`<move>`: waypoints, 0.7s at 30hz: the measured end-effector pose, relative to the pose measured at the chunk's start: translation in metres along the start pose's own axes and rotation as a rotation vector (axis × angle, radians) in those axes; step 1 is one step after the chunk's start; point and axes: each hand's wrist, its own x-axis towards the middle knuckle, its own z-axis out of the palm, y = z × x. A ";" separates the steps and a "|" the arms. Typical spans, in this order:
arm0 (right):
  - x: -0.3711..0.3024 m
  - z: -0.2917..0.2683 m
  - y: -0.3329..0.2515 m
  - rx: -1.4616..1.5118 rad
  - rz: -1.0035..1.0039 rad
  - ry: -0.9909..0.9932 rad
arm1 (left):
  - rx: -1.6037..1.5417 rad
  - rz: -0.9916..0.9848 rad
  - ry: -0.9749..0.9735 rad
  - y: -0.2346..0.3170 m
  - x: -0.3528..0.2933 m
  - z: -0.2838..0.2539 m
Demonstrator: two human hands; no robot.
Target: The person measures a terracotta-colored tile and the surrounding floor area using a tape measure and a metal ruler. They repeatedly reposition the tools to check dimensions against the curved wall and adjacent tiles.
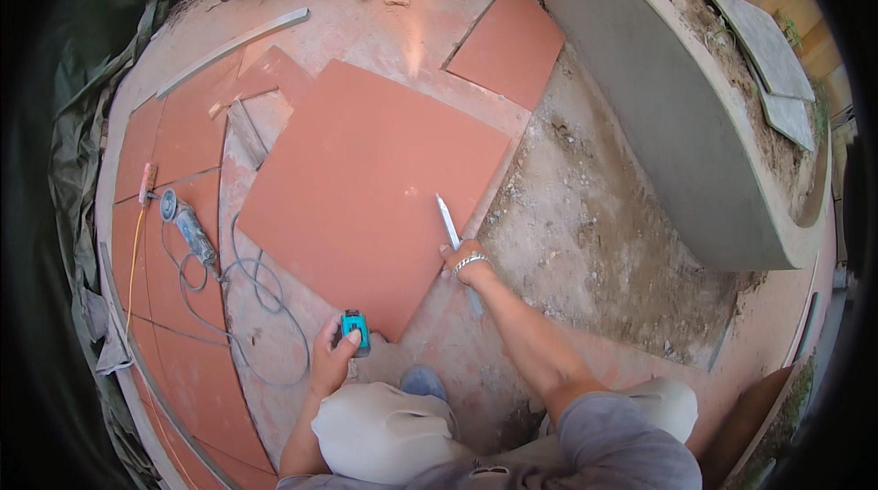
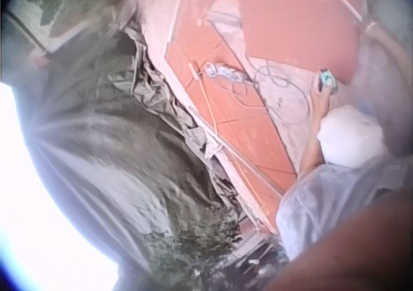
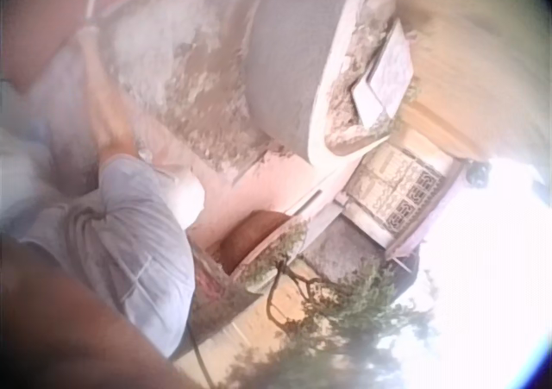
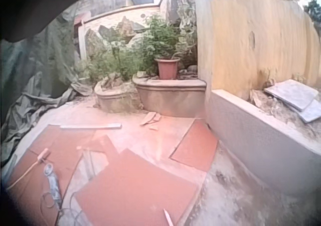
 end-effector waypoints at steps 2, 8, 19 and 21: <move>-0.010 -0.015 -0.016 -0.178 -0.064 -0.058 | -0.006 0.009 -0.101 0.015 0.009 0.004; -0.048 -0.043 -0.061 0.193 -0.406 -0.301 | -0.372 -0.094 -0.383 0.054 0.048 0.036; -0.073 -0.083 0.008 0.372 -0.513 -0.388 | 0.205 0.050 -0.643 0.062 0.105 0.129; -0.065 -0.090 0.035 0.489 -0.424 -0.364 | 0.290 0.136 -0.603 0.045 0.100 0.136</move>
